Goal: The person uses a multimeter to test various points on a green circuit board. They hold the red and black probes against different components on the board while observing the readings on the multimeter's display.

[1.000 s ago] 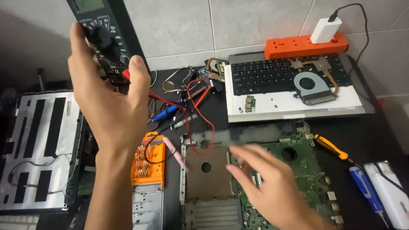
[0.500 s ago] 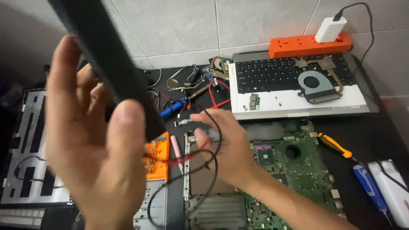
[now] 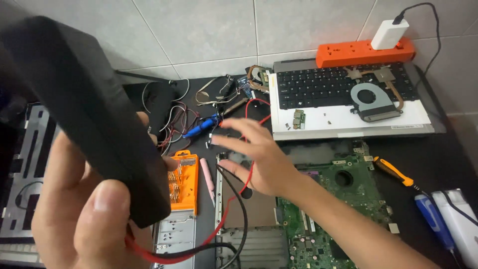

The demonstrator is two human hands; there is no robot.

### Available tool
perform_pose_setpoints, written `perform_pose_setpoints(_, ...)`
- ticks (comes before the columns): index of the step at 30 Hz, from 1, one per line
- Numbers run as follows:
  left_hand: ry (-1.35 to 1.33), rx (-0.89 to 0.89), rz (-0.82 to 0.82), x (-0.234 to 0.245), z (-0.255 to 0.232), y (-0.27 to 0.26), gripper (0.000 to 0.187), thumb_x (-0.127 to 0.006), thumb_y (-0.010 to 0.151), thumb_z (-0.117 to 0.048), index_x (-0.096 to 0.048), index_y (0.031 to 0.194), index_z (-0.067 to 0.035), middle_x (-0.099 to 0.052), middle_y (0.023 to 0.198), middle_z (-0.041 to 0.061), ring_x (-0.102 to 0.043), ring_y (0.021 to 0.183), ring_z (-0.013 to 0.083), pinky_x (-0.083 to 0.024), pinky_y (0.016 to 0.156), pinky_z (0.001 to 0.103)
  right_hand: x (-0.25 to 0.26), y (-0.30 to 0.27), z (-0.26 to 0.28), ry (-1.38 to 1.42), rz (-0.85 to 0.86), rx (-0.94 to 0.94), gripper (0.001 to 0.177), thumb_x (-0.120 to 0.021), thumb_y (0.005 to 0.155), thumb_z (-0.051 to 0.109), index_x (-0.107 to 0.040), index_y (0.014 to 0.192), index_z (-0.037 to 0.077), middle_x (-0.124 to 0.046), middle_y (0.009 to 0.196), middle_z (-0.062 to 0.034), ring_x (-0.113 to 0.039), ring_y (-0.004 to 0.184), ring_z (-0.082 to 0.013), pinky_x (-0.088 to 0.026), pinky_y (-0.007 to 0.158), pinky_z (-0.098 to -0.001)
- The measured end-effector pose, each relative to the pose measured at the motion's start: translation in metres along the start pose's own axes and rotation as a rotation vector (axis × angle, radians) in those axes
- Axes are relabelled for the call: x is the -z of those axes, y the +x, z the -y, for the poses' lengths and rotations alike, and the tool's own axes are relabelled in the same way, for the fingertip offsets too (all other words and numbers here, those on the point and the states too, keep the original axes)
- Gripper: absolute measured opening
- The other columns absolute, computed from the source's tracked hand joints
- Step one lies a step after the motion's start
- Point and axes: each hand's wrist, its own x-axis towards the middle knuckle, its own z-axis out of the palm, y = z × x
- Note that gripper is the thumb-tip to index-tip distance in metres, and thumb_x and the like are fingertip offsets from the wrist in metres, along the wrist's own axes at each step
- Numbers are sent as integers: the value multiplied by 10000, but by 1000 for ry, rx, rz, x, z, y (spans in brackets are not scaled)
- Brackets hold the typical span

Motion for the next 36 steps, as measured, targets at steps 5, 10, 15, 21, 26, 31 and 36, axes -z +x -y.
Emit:
perform_pose_setpoints(5,68,-78,-30,9,9,10,695,-449,842,-410,-544,1360,44,-658,1077,159,-670,737,233,-568,635,285,3,-3,17,192,211,-138,267,-498,1029,214,-710,960,66,-574,899,-36,-593,855,-202,-229,1208,-610)
perform_pose_setpoints(10,59,-168,-114,16,37,18,757,-509,893,-452,-510,1499,2,-636,1186,99,-637,872,159,-615,720,236,12,-19,26,353,201,-116,474,-322,1110,310,-632,850,63,-524,533,6,-445,480,-111,-369,1204,-617)
perform_pose_setpoints(15,337,-379,23,34,68,32,658,-517,1007,59,-273,1618,76,-512,1323,239,-533,1105,286,-465,996,350,11,-36,33,320,-13,-100,199,-589,1000,47,-710,864,-34,-576,585,-66,-463,436,-153,-341,427,-280)
perform_pose_setpoints(21,818,-73,300,23,121,22,875,-711,820,-333,-351,1560,-36,-610,1208,247,-607,1093,392,-457,918,469,55,-38,92,34,-73,-186,353,-628,982,115,-465,672,78,-336,581,-27,-268,509,-183,-282,475,-302)
perform_pose_setpoints(26,953,124,535,-2,176,-9,870,-670,895,-421,-272,1590,-82,-541,1256,308,-530,1083,517,-441,936,556,61,-68,116,-152,-64,-317,212,-751,894,183,-621,733,136,-466,564,14,-365,464,-154,-357,446,-277)
perform_pose_setpoints(31,1025,205,557,-25,192,-31,783,-616,931,-403,-272,1574,-119,-489,1263,298,-508,1051,560,-451,893,615,63,-98,125,-184,-77,-464,126,-799,842,171,-701,770,203,-546,586,55,-402,487,-136,-420,473,-221)
perform_pose_setpoints(36,1219,-30,450,-38,221,-43,860,-669,851,-449,-331,1556,-92,-489,1188,246,-519,904,461,-522,696,563,40,-143,114,-264,65,-531,58,-805,857,307,-748,859,294,-545,733,86,-557,572,-82,-463,536,-180)
